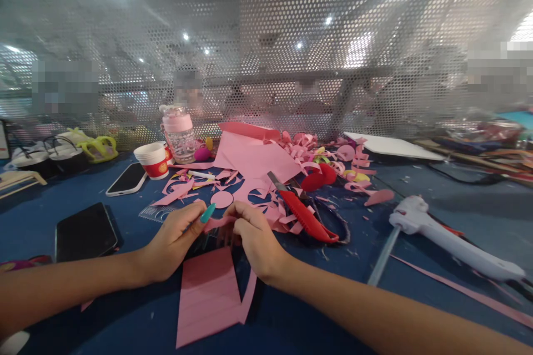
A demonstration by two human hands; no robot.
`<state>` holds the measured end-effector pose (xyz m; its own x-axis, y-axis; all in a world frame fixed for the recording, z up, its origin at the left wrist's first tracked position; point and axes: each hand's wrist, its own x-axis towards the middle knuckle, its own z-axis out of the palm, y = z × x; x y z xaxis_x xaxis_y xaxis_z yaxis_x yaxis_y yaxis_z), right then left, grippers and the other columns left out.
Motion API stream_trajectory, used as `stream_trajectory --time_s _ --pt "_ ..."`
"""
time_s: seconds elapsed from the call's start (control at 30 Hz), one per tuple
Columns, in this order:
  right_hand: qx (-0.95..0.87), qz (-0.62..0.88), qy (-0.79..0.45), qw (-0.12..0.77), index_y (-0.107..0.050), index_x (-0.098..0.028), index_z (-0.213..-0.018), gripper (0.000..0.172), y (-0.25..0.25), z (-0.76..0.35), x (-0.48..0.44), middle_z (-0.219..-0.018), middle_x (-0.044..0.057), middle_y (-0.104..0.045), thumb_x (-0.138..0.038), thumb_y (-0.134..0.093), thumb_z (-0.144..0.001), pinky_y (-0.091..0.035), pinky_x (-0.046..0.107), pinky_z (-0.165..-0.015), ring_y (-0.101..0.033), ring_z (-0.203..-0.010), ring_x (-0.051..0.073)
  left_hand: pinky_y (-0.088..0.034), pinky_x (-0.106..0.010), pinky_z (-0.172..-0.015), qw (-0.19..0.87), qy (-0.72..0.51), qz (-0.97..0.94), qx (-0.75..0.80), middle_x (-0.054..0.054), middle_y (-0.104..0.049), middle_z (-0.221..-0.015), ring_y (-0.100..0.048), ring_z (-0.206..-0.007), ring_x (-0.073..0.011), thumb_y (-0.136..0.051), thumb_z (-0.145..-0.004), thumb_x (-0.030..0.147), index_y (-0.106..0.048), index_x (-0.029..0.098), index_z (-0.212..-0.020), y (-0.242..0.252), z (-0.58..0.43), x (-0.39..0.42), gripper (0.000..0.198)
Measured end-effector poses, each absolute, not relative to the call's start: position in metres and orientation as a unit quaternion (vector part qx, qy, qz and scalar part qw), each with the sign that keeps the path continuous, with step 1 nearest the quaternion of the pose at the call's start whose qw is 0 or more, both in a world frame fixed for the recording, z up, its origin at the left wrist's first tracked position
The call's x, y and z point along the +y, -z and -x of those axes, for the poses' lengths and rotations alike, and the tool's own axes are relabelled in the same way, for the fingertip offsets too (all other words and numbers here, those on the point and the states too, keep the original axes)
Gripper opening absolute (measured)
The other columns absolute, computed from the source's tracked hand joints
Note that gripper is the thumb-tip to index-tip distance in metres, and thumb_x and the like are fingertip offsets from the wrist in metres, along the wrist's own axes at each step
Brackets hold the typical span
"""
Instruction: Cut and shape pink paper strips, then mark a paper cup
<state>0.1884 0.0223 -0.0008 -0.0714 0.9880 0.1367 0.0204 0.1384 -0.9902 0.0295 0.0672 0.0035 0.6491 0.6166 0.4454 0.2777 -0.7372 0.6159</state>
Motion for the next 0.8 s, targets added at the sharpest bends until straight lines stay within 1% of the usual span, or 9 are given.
stream_trajectory --time_s 0.07,0.1,0.13,0.2,0.27,0.37,0.47,0.6,0.8 --pt "-0.611 0.435 -0.422 0.509 -0.049 -0.017 -0.083 0.019 -0.005 -0.189 0.017 -0.081 0.002 -0.051 -0.013 -0.04 -0.066 -0.039 0.026 -0.06 -0.047 -0.071 0.014 -0.029 -0.025 -0.055 0.247 -0.326 -0.876 0.254 0.003 -0.038 -0.063 -0.036 -0.057 -0.0116 -0.028 -0.092 0.029 -0.036 0.018 -0.064 -0.002 -0.029 0.068 0.031" --pt "-0.637 0.428 -0.395 0.504 -0.049 -0.017 -0.088 0.017 -0.008 -0.189 0.014 -0.085 0.003 -0.05 -0.019 -0.042 -0.073 -0.039 0.027 -0.065 -0.047 -0.077 0.015 -0.029 -0.025 -0.055 0.244 -0.325 -0.878 0.253 0.003 -0.038 -0.063 -0.036 -0.057 -0.0117 -0.029 -0.092 0.029 -0.036 0.018 -0.064 -0.001 -0.029 0.069 0.031" --pt "-0.658 0.425 -0.379 0.493 -0.048 -0.016 -0.089 0.015 -0.01 -0.188 0.012 -0.085 0.003 -0.05 -0.026 -0.043 -0.077 -0.039 0.028 -0.067 -0.045 -0.077 0.015 -0.029 -0.025 -0.054 0.244 -0.324 -0.878 0.254 0.003 -0.039 -0.063 -0.036 -0.057 -0.0117 -0.029 -0.092 0.029 -0.036 0.018 -0.064 -0.001 -0.029 0.069 0.031" --pt "-0.685 0.425 -0.367 0.465 -0.048 -0.016 -0.083 0.022 -0.012 -0.185 0.011 -0.077 0.002 -0.047 -0.037 -0.045 -0.082 -0.039 0.027 -0.063 -0.044 -0.071 0.014 -0.029 -0.025 -0.055 0.246 -0.33 -0.876 0.252 0.003 -0.04 -0.064 -0.036 -0.058 -0.0118 -0.031 -0.092 0.03 -0.036 0.018 -0.065 0.0 -0.028 0.07 0.03" --pt "-0.693 0.427 -0.368 0.45 -0.046 -0.017 -0.074 0.028 -0.01 -0.183 0.013 -0.067 -0.001 -0.045 -0.043 -0.045 -0.083 -0.037 0.024 -0.055 -0.043 -0.061 0.011 -0.03 -0.025 -0.055 0.257 -0.335 -0.873 0.242 0.002 -0.04 -0.064 -0.037 -0.058 -0.0119 -0.031 -0.092 0.03 -0.037 0.018 -0.066 0.0 -0.028 0.069 0.029" --pt "-0.667 0.428 -0.418 0.444 -0.042 -0.019 -0.067 0.035 -0.002 -0.182 0.018 -0.051 -0.005 -0.042 -0.048 -0.038 -0.086 -0.031 0.02 -0.039 -0.04 -0.042 0.007 -0.032 -0.025 -0.057 0.295 -0.323 -0.873 0.216 0.002 -0.042 -0.066 -0.039 -0.06 -0.012 -0.028 -0.092 0.029 -0.041 0.017 -0.067 -0.002 -0.027 0.069 0.03" --pt "-0.633 0.412 -0.482 0.444 -0.043 -0.019 -0.069 0.032 0.003 -0.183 0.02 -0.039 -0.01 -0.037 -0.047 -0.04 -0.086 -0.024 0.016 -0.029 -0.032 -0.027 0.005 -0.033 -0.024 -0.061 0.337 -0.323 -0.862 0.196 0.001 -0.045 -0.068 -0.041 -0.062 -0.0119 -0.027 -0.093 0.029 -0.044 0.017 -0.071 -0.003 -0.026 0.069 0.03" --pt "-0.616 0.386 -0.518 0.45 -0.044 -0.019 -0.074 0.027 0.0 -0.183 0.018 -0.035 -0.013 -0.035 -0.045 -0.045 -0.084 -0.021 0.013 -0.025 -0.027 -0.023 0.003 -0.034 -0.024 -0.059 0.385 -0.319 -0.845 0.189 0.001 -0.046 -0.068 -0.04 -0.061 -0.0117 -0.028 -0.093 0.033 -0.046 0.017 -0.074 -0.001 -0.026 0.07 0.031" --pt "-0.598 0.415 -0.523 0.443 -0.04 -0.02 -0.066 0.031 -0.002 -0.184 0.017 -0.034 -0.012 -0.037 -0.045 -0.044 -0.084 -0.02 0.011 -0.023 -0.029 -0.022 0.002 -0.037 -0.029 -0.066 0.391 -0.361 -0.826 0.186 -0.001 -0.046 -0.071 -0.043 -0.066 -0.0143 -0.02 -0.093 0.041 -0.047 0.017 -0.075 -0.004 -0.025 0.067 0.041"
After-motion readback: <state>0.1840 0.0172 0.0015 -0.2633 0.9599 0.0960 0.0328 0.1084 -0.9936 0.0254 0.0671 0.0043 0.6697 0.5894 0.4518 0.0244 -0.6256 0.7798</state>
